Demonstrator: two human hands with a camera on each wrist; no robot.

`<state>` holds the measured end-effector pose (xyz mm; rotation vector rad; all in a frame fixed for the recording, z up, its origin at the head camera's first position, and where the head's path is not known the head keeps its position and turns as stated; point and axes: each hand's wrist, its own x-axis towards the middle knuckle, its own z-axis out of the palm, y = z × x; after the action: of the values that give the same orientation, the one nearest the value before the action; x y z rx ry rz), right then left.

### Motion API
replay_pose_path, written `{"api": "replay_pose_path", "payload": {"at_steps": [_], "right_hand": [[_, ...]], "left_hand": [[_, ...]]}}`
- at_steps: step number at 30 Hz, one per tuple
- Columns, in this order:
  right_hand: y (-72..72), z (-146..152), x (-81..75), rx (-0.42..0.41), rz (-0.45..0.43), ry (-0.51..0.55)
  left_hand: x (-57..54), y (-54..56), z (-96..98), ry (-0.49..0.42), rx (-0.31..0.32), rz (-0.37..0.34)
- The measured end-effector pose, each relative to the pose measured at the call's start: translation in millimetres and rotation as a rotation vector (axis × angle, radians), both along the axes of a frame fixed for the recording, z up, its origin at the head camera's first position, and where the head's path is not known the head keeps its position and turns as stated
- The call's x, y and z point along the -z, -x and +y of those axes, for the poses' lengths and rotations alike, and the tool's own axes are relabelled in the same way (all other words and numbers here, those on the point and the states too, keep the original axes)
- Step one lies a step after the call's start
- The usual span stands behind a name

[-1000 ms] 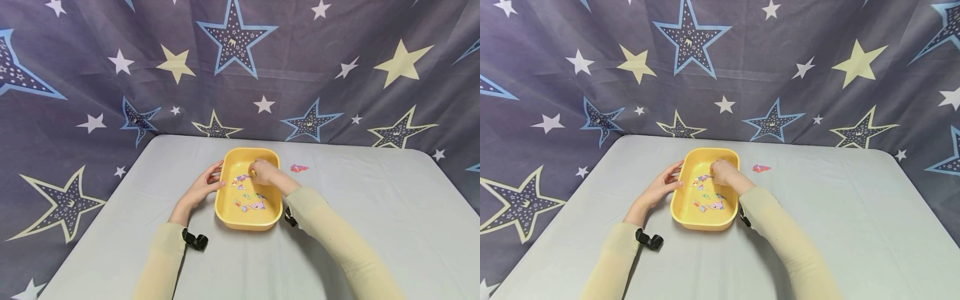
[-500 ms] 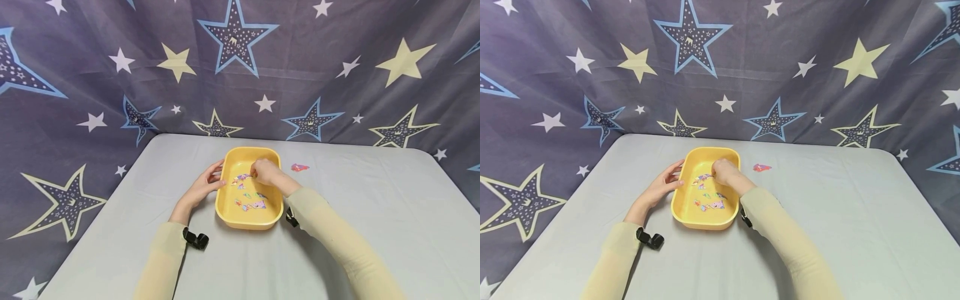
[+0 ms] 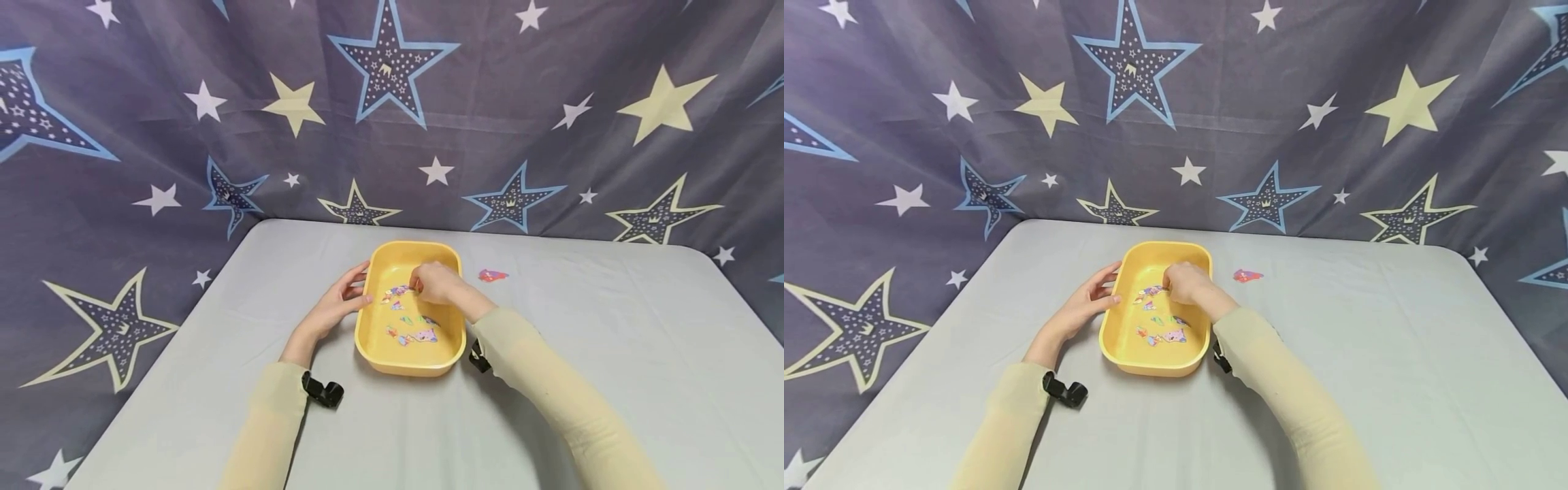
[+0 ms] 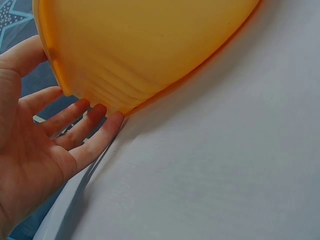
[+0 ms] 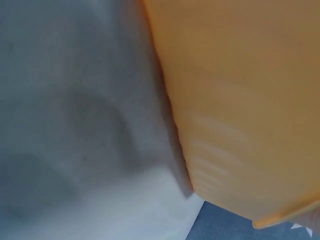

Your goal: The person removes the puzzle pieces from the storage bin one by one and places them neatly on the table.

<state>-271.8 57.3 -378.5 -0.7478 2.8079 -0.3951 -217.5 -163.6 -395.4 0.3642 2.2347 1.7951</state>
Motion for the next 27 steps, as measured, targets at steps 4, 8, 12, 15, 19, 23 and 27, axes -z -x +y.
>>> {"api": "replay_pose_path", "payload": {"at_steps": [4,8,12,15,19,23,27], "right_hand": [[-0.3,1,1.1,-0.010,0.005,0.038],[-4.9,4,0.1,-0.034,0.019,0.096],[-11.0,6,-2.9,-0.063,0.021,0.163],[-14.0,7,-6.4,-0.079,0.025,0.215],[-15.7,10,-10.8,-0.087,0.030,0.263],[-17.3,16,-15.0,-0.093,0.037,0.289],[-19.1,22,-20.6,-0.110,0.077,0.320]], "left_hand": [[0.1,0.3,0.1,-0.004,-0.002,0.003],[1.0,0.6,1.6,-0.002,0.007,0.007],[2.0,0.0,1.7,-0.006,0.014,0.001],[1.8,-0.5,0.7,-0.012,0.006,0.002],[1.5,0.3,0.1,-0.014,0.001,0.011],[7.6,5.3,-1.7,-0.023,0.006,0.015],[18.9,12.7,-4.6,-0.029,0.006,0.017]]}}
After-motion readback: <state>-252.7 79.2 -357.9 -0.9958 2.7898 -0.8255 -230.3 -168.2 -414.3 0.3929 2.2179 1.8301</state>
